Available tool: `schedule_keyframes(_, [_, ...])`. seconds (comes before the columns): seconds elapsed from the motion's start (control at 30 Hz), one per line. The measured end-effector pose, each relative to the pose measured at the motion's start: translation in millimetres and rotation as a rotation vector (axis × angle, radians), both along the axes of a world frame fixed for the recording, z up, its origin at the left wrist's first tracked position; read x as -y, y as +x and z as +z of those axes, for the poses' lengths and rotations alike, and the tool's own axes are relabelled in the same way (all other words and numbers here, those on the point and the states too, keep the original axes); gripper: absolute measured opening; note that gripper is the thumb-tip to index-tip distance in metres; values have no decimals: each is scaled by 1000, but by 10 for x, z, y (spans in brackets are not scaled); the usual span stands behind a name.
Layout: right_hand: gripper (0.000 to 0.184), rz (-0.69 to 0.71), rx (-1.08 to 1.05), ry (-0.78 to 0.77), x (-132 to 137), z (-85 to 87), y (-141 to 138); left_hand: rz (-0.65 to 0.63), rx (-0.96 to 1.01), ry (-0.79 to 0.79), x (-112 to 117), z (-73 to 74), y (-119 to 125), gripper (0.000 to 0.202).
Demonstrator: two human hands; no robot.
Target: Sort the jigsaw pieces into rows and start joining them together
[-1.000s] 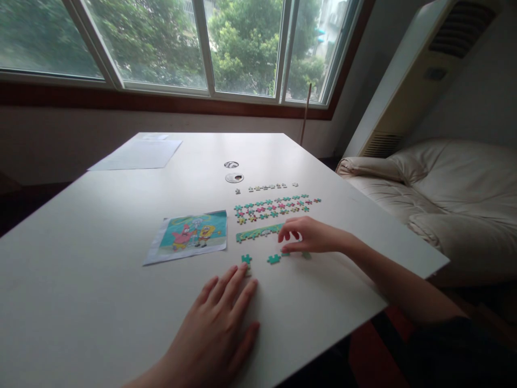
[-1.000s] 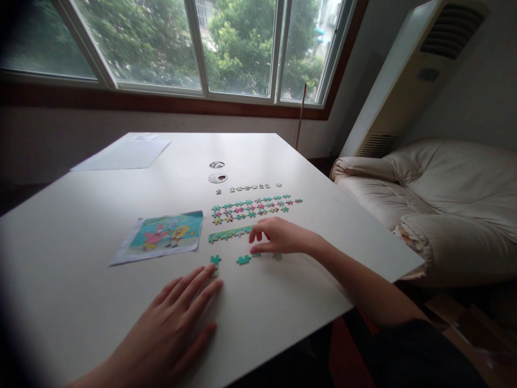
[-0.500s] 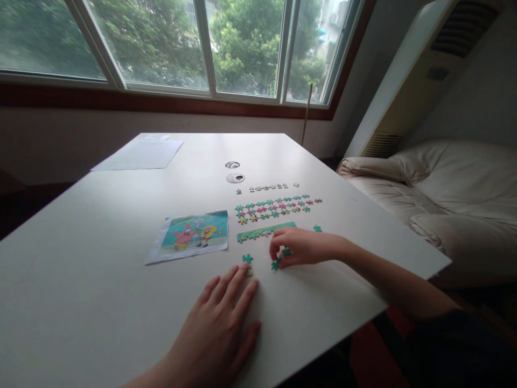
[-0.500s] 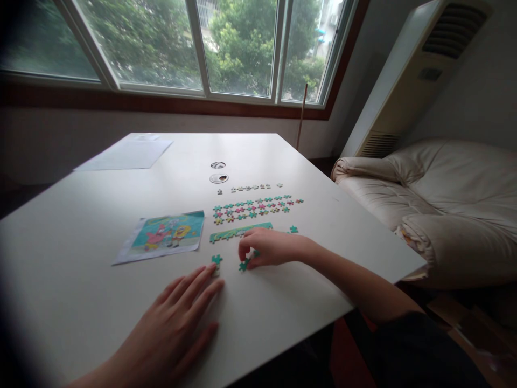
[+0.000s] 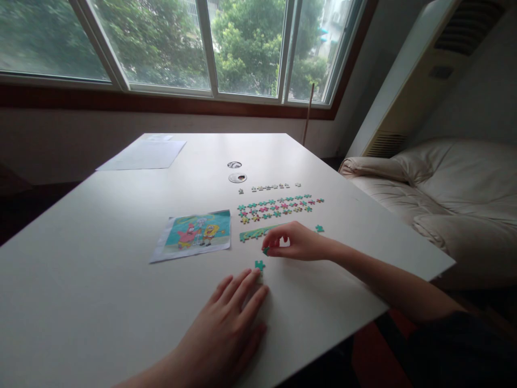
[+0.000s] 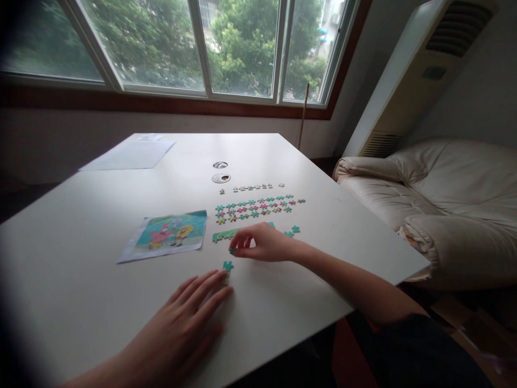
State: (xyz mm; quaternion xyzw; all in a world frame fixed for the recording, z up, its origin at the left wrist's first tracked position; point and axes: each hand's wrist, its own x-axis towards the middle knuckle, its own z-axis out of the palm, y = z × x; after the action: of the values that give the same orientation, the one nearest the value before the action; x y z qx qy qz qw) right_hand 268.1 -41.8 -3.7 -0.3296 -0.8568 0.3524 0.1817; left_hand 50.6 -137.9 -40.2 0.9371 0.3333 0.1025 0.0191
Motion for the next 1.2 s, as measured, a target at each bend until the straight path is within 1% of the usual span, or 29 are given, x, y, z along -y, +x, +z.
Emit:
schedule_keyframes(0.07, [20,-62,-15,-8,4,-42,-29,-11,1,-13,0,6,2,40])
schedule_keyframes(0.17, [26,-101,-14,17,22,-75,-73,-41,-8,-33,-9,13,3,41])
schedule_keyframes(0.27, [23,-117,11,17,53,-78,-106,-57,-10,-38,-16,13,1,41])
schedule_keyframes(0.47, [17,-131,32,-41,81,-86,-124,-49,-4,-45,-11,2,-1,41])
schedule_keyframes(0.7, [18,-142,26,-21,74,-173,-124,-53,19,-32,-9,-7,0,40])
schedule_keyframes(0.8, [17,-135,49,35,71,-187,-129,-47,-8,-37,-9,3,4,40])
schedule_keyframes(0.97, [11,-105,67,215,61,-192,-131,-48,-14,-29,-7,24,8,41])
schedule_keyframes(1.2, [12,-90,85,283,41,-249,-125,-44,-5,-34,-1,25,10,41])
